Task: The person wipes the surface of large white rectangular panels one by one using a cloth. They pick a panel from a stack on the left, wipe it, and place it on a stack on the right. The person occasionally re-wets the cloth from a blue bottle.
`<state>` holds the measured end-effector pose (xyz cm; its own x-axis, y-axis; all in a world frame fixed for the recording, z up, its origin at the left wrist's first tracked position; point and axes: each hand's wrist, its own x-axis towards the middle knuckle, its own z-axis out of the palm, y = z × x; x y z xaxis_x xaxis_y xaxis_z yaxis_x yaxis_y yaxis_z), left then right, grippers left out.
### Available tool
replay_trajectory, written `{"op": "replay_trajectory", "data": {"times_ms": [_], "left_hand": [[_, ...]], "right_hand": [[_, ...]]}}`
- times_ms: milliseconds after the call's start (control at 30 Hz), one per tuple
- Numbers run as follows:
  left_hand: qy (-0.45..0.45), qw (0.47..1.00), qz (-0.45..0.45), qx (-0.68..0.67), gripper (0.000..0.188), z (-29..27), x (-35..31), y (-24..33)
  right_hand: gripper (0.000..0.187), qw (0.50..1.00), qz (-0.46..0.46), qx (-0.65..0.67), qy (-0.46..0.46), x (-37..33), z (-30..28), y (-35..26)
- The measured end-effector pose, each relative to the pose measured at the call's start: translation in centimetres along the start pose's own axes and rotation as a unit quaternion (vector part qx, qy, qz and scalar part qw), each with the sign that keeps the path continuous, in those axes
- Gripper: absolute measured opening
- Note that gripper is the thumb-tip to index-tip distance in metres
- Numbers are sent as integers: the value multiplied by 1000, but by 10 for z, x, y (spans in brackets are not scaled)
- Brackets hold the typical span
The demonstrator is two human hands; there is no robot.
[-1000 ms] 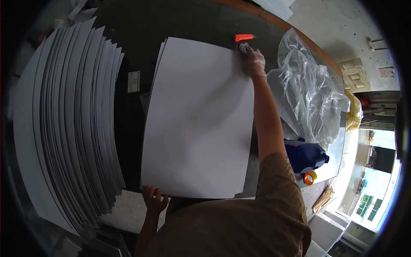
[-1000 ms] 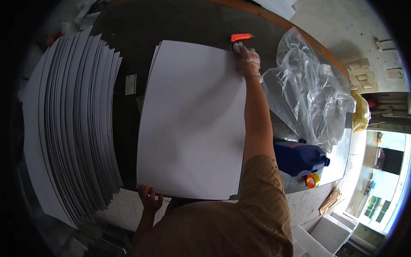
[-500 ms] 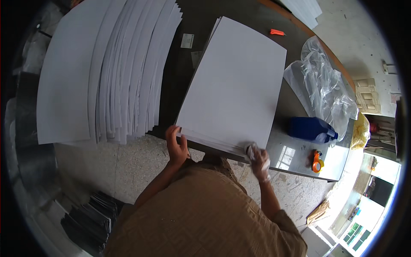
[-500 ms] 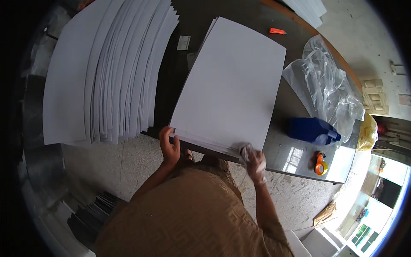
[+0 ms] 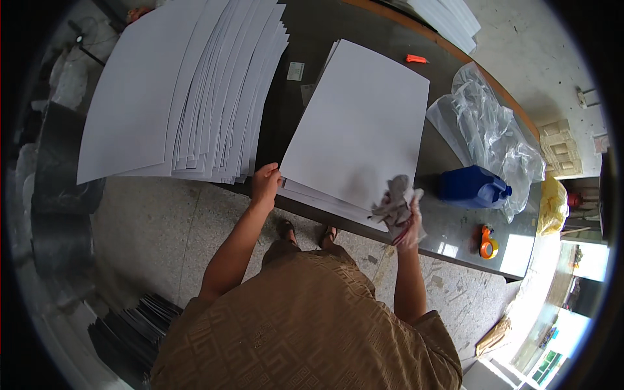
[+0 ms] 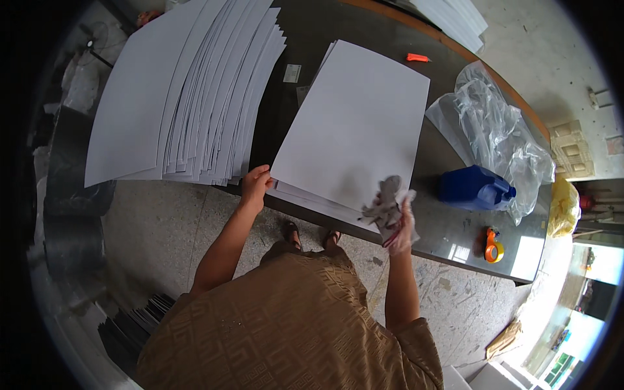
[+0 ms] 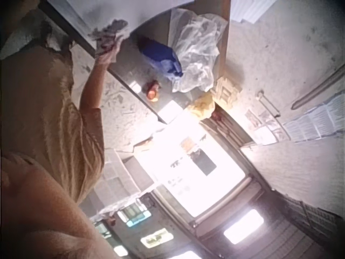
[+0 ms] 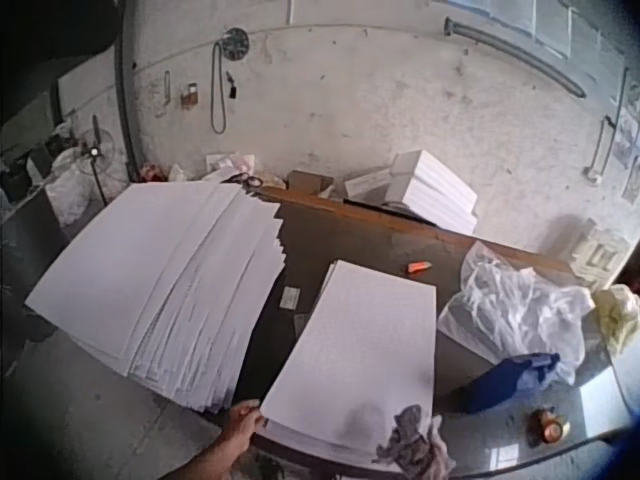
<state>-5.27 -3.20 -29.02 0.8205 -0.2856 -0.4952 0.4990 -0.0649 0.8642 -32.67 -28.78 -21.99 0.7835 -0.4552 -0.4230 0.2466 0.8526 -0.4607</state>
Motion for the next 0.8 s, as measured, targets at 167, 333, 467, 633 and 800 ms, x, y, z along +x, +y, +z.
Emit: {"op": "replay_trajectory", "data": {"times_ms": [167,333,467,633,800], "left_hand": [[-69,989,-53,-115,30,0,-4,-2],[-65,987,-63,-131,29,12,-6,-26],[2,995,-31,-93,24,21,-7,-32],[4,997,-17,-69,25,24,-5,-40],[17,998,-4,-68,20,26,-8,-39]], "right_hand": [[53,985,118,-25,-125,73,36,29],[70,699,175,-668,-184,127,141,51],[77,366,-241,-891,-121,127,118,81],[75,285,-303,-887,-199,130,106,121],[67,331,-340,-865,-163,206,86,93]]}}
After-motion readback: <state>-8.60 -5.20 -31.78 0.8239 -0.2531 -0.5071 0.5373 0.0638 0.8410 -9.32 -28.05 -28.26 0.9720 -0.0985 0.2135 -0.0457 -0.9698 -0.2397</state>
